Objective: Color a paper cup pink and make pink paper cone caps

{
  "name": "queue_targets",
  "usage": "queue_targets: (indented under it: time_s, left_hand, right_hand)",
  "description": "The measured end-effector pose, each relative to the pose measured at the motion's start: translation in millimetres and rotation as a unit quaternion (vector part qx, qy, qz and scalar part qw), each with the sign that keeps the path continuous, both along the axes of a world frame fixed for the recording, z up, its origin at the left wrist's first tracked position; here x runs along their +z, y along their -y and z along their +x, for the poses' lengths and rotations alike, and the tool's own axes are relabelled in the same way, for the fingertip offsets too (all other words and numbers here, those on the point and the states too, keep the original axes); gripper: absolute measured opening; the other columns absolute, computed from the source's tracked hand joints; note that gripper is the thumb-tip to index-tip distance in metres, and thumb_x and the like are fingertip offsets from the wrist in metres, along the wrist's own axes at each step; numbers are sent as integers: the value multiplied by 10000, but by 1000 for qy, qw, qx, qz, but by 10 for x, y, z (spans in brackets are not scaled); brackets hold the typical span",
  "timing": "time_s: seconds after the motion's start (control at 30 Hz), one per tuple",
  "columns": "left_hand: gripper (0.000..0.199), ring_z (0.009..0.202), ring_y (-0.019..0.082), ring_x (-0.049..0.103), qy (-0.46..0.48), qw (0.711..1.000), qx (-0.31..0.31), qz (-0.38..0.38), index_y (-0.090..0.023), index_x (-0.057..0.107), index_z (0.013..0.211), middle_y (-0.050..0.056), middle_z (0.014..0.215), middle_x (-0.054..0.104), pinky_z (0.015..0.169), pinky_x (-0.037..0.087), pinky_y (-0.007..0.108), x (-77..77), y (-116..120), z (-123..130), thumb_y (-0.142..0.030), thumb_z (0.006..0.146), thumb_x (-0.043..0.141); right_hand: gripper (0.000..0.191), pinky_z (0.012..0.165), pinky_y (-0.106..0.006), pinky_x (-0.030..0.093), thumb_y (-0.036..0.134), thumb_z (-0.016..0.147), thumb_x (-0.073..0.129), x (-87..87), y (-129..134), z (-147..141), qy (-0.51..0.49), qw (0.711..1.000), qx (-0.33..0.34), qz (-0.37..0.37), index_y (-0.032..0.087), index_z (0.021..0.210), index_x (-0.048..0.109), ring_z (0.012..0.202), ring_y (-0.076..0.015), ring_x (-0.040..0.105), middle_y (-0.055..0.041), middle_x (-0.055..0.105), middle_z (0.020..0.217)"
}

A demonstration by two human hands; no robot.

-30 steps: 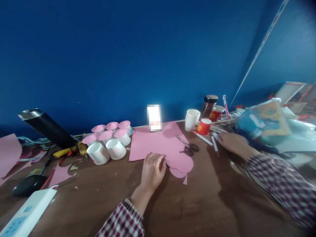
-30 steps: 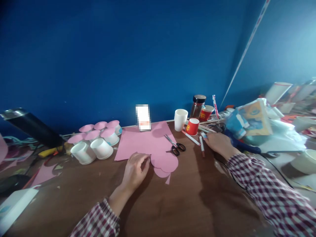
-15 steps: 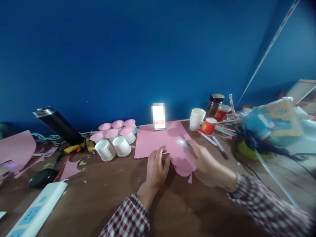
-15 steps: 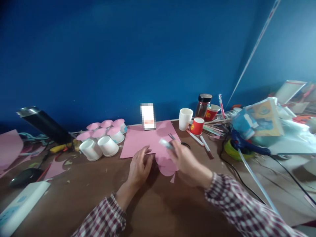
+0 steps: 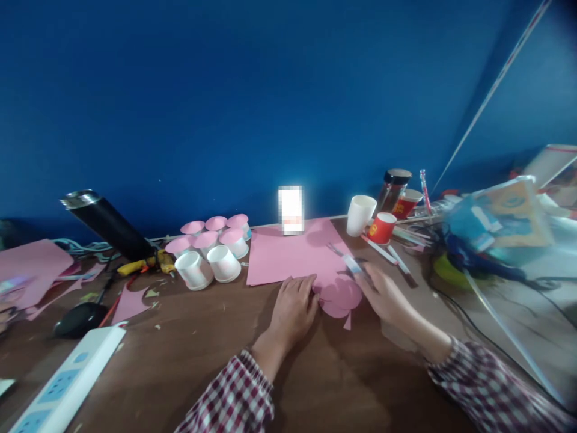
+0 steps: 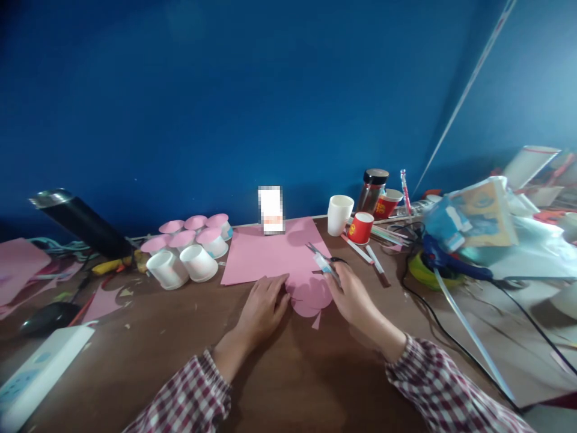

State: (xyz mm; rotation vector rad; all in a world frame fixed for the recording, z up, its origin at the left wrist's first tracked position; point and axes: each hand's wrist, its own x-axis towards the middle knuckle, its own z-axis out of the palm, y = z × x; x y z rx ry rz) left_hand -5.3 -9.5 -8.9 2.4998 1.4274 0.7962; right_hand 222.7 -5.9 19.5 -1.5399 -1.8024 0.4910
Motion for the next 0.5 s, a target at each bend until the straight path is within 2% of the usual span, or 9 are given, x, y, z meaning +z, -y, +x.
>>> queue_targets:
  time_s: [0.1, 0.2, 0.4, 0.5]
  left_hand:
    - [362, 1130, 250, 560, -3, 1000, -1, -17, -173, 508, 1267, 94, 1213, 637, 1066, 371, 485, 25, 32, 2, -252, 914, 495]
    - [329, 1124, 254, 568, 3, 1000, -2, -22, -168, 541, 1222, 95, 1209, 644, 1062, 375, 486, 32, 38, -6, -281, 916, 502]
    - [374, 1119, 256, 572, 27, 999, 9, -29, -155, 538, 1241, 105, 1224, 641, 996, 439, 439, 7, 14, -29, -333, 914, 506]
    - [479, 1178, 273, 537, 28, 999, 2, -42, -160, 518, 1270, 114, 1280, 605, 1027, 412, 456, 15, 36, -45, -409, 865, 575]
  right_hand:
    - [290, 861, -404, 456, 401, 945, 394, -23, 59, -10, -19, 1000, -2, 11, 177, 1019, 563, 967, -282, 606, -145, 649, 1034]
    - [292, 857, -402, 463, 415, 936, 420, -16, 81, -111, -50, 999, 10, 17, 177, 1000, 578, 946, -276, 608, -132, 654, 1012]
    - [332, 710, -321, 509, 490, 909, 493, -51, 18, -299, -200, 977, 33, -65, 183, 972, 604, 799, -217, 634, -74, 682, 896]
    - [335, 667, -296, 498, 496, 913, 490, -49, -91, -264, -192, 980, 18, -47, 177, 949, 588, 759, -200, 617, -65, 675, 856]
